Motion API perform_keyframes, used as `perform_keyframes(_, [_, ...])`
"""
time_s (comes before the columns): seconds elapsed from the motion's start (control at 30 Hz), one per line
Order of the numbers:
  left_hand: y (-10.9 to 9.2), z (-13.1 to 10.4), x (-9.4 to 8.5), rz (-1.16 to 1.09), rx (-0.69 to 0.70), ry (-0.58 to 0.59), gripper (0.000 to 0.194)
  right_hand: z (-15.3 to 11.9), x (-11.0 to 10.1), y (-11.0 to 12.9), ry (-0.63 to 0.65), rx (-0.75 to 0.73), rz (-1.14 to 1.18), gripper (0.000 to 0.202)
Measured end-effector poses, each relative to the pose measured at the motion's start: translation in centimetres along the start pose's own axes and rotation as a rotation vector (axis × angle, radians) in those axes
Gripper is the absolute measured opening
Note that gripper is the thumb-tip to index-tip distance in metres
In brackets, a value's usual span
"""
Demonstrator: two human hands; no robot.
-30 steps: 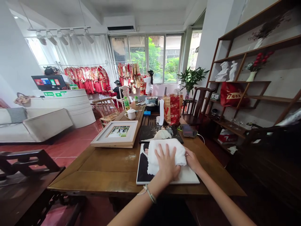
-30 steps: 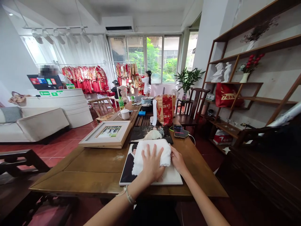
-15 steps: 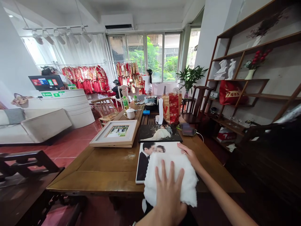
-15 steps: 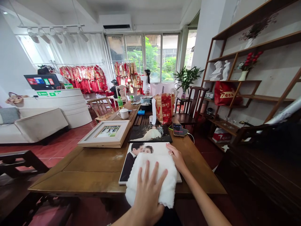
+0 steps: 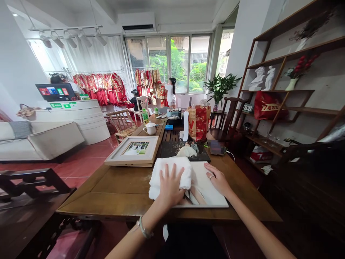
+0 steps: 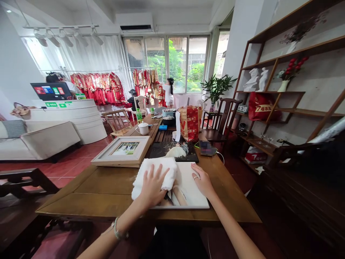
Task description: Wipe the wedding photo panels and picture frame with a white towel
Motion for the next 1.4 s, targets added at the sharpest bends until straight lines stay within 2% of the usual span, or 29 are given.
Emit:
perform_keyframes(0.17, [-1.9,-6.1,-0.5,-0.063,0.096,0.108,0.081,-0.1,0.1,-0.1,-0.001,-0.02,-0.014,0.038])
perform_keyframes(0.27, [-3.4,-7.4,-0.8,-0.127,0.182,0.134,0.084,-0.1,0.1,-0.2,0.008,-0.026,-0.014,0.038])
perform_keyframes(0.33, [-4.0,-6.6,-0.9,-0.156,0.222,0.1,0.084,-0.1,0.1,-0.2,0.011,-0.026,-0.02,0.038])
perform_keyframes(0.43, [-3.8,-3.3,-0.6,-0.142,0.201,0.042,0.079,-0.1,-0.1,-0.2,0.015,-0.025,-0.031,0.037])
perform_keyframes(0.57, [-1.7,1.7,-0.3,-0.067,0.086,0.038,0.069,-0.1,-0.2,-0.1,0.01,-0.013,-0.02,0.038])
perform_keyframes(0.67, [0.0,3.0,-0.3,-0.033,0.036,0.054,0.066,-0.1,-0.1,0.0,0.004,-0.002,-0.011,0.038])
perform_keyframes(0.77, [0.8,1.3,-0.4,-0.008,0.056,0.038,0.067,-0.1,0.0,0.1,-0.003,-0.004,-0.014,0.038])
perform_keyframes(0.87, [0.5,-2.3,-0.7,-0.016,0.083,0.044,0.074,-0.1,0.1,0.3,-0.007,-0.012,-0.03,0.039])
perform_keyframes(0.97, [-0.9,-5.8,-1.2,-0.08,0.142,0.081,0.079,-0.1,0.2,0.2,0.004,-0.015,-0.051,0.039])
perform_keyframes(1.07, [-2.9,-7.2,-1.6,-0.153,0.224,0.127,0.081,-0.1,0.2,0.0,0.019,-0.021,-0.057,0.039])
perform_keyframes(1.13, [-3.9,-6.3,-1.6,-0.182,0.249,0.119,0.08,-0.1,0.2,0.0,0.022,-0.034,-0.055,0.039])
perform_keyframes(1.23, [-4.0,-2.6,-1.2,-0.174,0.22,0.064,0.075,-0.1,0.1,0.0,0.026,-0.04,-0.058,0.039])
perform_keyframes(1.33, [-2.6,1.3,-0.6,-0.131,0.122,0.039,0.068,-0.1,0.0,-0.1,0.021,-0.026,-0.064,0.039])
perform_keyframes(1.4, [-1.1,2.6,-0.3,-0.109,0.049,0.037,0.066,-0.1,0.0,-0.1,0.013,-0.016,-0.061,0.038])
Point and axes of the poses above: each hand's wrist, its own z-axis towards the middle knuckle, its own x-axis out of the palm, y = z × x, the point moved 6 cm from there along z, towards the middle knuckle, and after that the axes turned 11 degrees about z, right-handed, at the moved point
